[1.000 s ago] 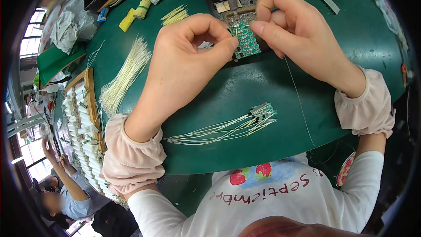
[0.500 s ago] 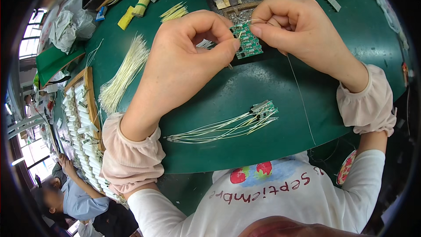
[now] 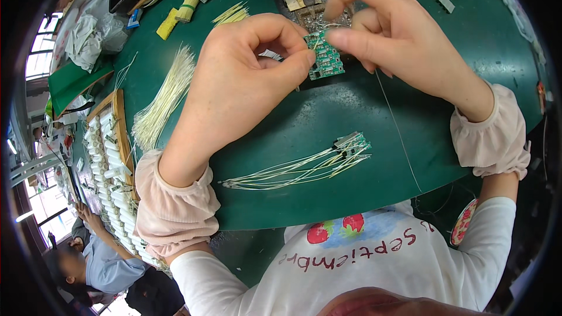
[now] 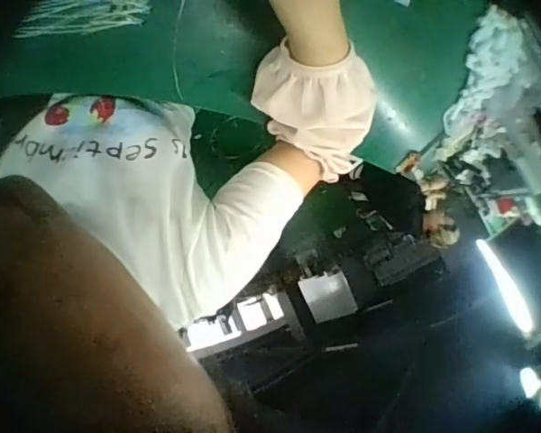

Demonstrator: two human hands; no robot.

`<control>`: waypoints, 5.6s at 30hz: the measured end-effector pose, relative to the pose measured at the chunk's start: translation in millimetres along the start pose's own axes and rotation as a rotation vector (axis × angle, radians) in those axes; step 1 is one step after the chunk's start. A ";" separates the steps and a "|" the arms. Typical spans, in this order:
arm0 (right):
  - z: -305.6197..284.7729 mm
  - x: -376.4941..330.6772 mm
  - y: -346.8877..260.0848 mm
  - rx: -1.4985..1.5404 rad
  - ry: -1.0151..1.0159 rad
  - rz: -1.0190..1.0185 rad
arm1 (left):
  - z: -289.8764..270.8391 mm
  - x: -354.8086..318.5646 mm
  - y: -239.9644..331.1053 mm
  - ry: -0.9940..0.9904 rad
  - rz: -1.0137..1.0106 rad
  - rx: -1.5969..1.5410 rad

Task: Assembling electronic components by manually attaching wires to small PCB modules.

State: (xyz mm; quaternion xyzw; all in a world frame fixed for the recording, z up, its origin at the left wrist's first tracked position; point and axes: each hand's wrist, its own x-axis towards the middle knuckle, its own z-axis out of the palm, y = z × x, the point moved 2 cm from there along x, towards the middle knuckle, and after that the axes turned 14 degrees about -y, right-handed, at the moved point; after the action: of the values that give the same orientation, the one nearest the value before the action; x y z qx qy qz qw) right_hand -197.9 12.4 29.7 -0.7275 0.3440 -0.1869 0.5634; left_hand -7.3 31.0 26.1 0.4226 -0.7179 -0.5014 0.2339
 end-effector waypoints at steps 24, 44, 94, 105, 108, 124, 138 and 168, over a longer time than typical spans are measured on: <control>1.4 -6.8 -19.6 -0.236 0.226 -0.101 | -3.2 0.3 7.6 0.051 0.079 0.054; 4.9 0.8 15.0 0.013 0.068 -0.102 | -3.7 -1.8 7.0 0.035 0.021 0.040; 2.4 2.8 20.0 0.078 0.036 -0.052 | -4.7 2.7 3.2 -0.028 -0.020 -0.169; 2.5 6.4 17.6 0.087 0.016 -0.061 | -8.6 1.2 3.8 0.011 -0.013 -0.163; 3.2 6.1 15.7 0.109 0.031 -0.055 | -8.4 1.6 3.9 0.014 -0.003 -0.181; 5.3 3.0 18.4 0.152 0.011 -0.045 | -4.5 -2.8 8.1 0.010 0.001 -0.162; 6.7 -3.2 7.1 0.273 0.003 -0.002 | 3.5 -8.0 8.1 0.032 -0.021 -0.123; 35.4 -11.7 33.8 0.324 -0.269 0.096 | -12.8 -41.7 28.8 -0.083 0.028 0.579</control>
State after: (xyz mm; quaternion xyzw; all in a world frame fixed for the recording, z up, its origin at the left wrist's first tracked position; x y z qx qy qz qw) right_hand -192.4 40.9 -11.4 -0.6286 0.2652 -0.1139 0.7222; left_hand 13.9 63.4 61.1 0.4410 -0.8457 -0.2894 0.0808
